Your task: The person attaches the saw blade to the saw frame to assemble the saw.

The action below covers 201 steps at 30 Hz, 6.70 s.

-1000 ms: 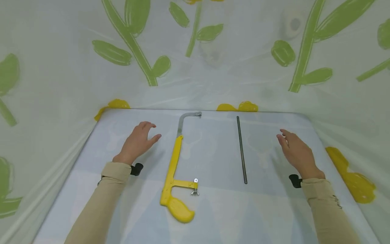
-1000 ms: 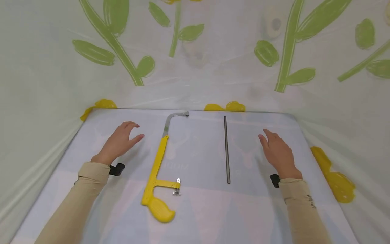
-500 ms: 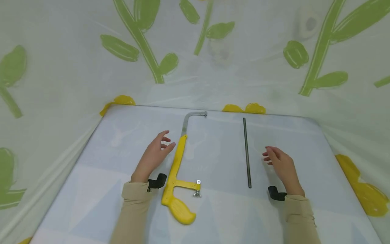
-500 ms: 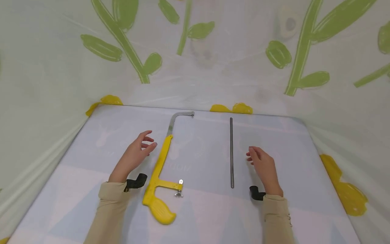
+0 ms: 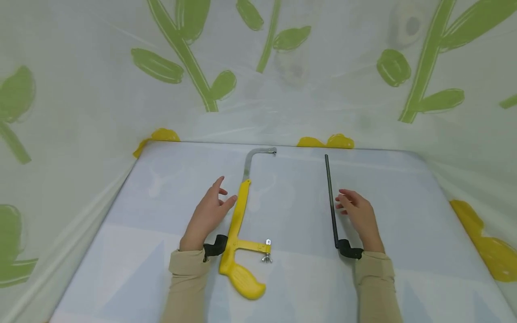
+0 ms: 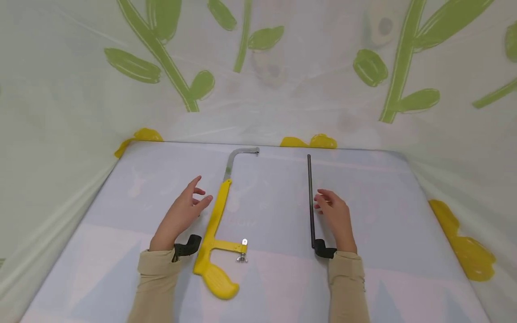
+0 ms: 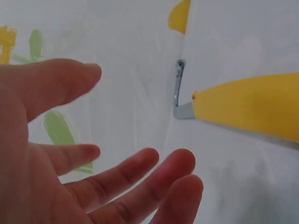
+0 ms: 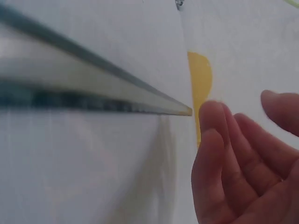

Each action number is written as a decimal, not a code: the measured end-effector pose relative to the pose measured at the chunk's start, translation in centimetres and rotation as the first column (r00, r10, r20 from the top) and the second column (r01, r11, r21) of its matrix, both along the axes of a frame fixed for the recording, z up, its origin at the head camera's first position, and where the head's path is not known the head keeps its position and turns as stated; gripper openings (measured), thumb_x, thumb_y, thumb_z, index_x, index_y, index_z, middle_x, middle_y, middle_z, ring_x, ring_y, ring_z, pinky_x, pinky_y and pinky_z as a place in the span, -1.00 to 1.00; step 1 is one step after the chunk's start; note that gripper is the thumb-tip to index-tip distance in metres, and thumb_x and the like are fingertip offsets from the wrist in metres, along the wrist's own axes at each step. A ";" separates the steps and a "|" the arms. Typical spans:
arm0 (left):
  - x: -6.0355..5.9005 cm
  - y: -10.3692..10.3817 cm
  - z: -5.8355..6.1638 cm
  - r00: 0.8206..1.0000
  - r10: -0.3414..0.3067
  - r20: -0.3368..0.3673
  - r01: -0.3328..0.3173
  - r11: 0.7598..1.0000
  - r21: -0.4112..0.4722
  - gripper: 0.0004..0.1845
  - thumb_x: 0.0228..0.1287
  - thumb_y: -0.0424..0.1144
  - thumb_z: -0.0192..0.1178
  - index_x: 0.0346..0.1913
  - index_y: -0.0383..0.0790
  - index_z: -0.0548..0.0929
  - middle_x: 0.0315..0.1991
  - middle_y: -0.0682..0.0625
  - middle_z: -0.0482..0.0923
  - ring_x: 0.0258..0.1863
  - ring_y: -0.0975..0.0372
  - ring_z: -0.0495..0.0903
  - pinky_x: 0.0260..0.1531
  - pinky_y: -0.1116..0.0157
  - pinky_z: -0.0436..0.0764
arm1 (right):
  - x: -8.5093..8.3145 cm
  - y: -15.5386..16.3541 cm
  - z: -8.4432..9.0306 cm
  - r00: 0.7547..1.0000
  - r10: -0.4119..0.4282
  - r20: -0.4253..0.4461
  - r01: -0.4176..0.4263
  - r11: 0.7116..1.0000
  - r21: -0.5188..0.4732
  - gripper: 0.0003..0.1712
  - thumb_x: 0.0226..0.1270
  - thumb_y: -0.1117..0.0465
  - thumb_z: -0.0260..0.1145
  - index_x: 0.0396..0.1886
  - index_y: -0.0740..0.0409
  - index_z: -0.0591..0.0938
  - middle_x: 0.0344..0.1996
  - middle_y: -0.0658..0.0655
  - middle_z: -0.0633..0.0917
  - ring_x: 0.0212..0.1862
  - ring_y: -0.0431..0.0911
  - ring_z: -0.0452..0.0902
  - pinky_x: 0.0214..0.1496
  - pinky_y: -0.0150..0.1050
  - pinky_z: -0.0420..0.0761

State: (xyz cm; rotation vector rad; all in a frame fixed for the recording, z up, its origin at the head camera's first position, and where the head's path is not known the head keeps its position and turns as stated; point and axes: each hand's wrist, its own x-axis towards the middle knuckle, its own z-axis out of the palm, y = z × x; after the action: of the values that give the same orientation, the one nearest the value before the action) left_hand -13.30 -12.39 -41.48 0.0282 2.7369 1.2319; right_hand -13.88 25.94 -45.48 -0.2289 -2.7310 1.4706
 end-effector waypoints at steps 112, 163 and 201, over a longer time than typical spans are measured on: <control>0.5 2.2 -2.1 0.986 -0.068 0.155 0.112 0.947 -0.300 -0.31 0.01 -0.07 0.28 0.22 -0.22 0.32 -0.14 -0.10 0.51 -0.37 0.17 0.44 -0.28 0.20 0.45 | -0.4 -7.3 -0.1 0.991 0.043 0.130 0.012 0.921 -0.390 -0.59 0.17 0.04 0.25 -0.14 0.27 0.51 -0.50 0.11 0.57 -0.52 -0.12 0.47 -0.44 -0.29 0.54; 0.8 2.0 -2.3 0.986 -0.082 0.144 0.119 0.955 -0.273 -0.31 -0.01 -0.08 0.29 0.21 -0.24 0.33 -0.06 -0.11 0.50 -0.25 0.14 0.46 -0.17 0.15 0.44 | -0.6 -14.4 -2.3 0.983 0.112 0.144 -0.045 0.914 -0.404 -0.73 0.10 0.16 0.30 -0.30 0.29 0.60 -0.60 0.10 0.59 -0.62 -0.13 0.45 -0.54 -0.29 0.51; 0.6 2.1 -2.5 0.986 -0.089 0.142 0.126 0.951 -0.284 -0.31 0.00 -0.08 0.28 0.21 -0.24 0.33 -0.11 -0.09 0.51 -0.31 0.17 0.47 -0.22 0.18 0.45 | -0.7 -14.4 -2.5 0.984 0.095 0.150 -0.040 0.941 -0.337 -0.73 0.13 0.14 0.28 -0.28 0.26 0.60 -0.53 0.10 0.64 -0.56 -0.14 0.49 -0.51 -0.29 0.53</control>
State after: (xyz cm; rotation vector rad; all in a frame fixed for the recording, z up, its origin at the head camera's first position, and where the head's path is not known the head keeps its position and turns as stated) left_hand -12.71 -10.32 -43.98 0.0641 2.7335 0.7645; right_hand -14.60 11.55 -47.97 -0.2777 -2.6132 2.0166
